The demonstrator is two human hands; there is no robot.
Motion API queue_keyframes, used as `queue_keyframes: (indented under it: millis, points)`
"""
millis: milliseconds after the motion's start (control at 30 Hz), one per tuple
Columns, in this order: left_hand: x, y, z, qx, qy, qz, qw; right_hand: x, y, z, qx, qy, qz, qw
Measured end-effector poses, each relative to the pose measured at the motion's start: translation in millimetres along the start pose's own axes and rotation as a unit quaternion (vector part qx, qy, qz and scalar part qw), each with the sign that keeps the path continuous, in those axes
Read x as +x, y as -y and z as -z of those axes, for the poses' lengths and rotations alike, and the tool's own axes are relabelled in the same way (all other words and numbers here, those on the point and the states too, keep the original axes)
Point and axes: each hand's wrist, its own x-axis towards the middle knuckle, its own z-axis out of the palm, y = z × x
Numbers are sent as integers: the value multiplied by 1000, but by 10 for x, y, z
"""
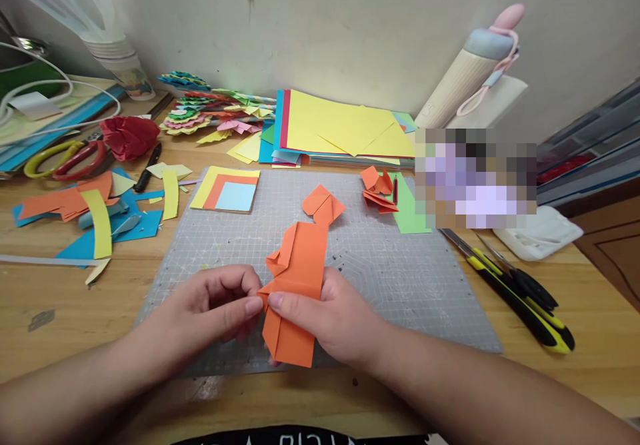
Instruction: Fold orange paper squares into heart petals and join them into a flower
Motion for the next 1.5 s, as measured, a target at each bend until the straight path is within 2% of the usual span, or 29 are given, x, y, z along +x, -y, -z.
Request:
queue_keyframes:
  millis: [167,367,567,667,933,1033,1133,1200,1300,1400,1500]
  points:
    - [10,11,-5,-6,6,8,1000,16,-1,-3,-27,-27,78,996]
    - [15,-20,-4,-12,6,25,1000,0,-13,1,-68,-22,101,992]
    - [3,7,-15,-44,12,6,999,0,-32,-53,-101,-43,147,983]
    - [-9,30,-34,-38,7,5,999,6,-33,-73,-101,-26,160,982]
    - [-53,-2,-61,98,-24,-76,992,-6,3,-42,-82,4,98,992]
    - [-46,6,-48,122,-37,-86,988,-8,-5,-16,-82,9,80,993]
    - [-42,21,-36,111,-46,-79,990,-9,-12,3,-129,-47,109,985]
    - [-38,23,-29,92,-45,-69,992,-10,-13,6,-151,-60,110,980]
    - [-17,24,-14,38,-29,-45,998,-7,-10,0,-143,-40,95,984]
    - [12,36,6,-41,2,-7,999,-5,-6,-12,-85,-9,51,995]
    - [25,33,18,-45,6,5,999,-11,-1,-22,-82,-18,44,995]
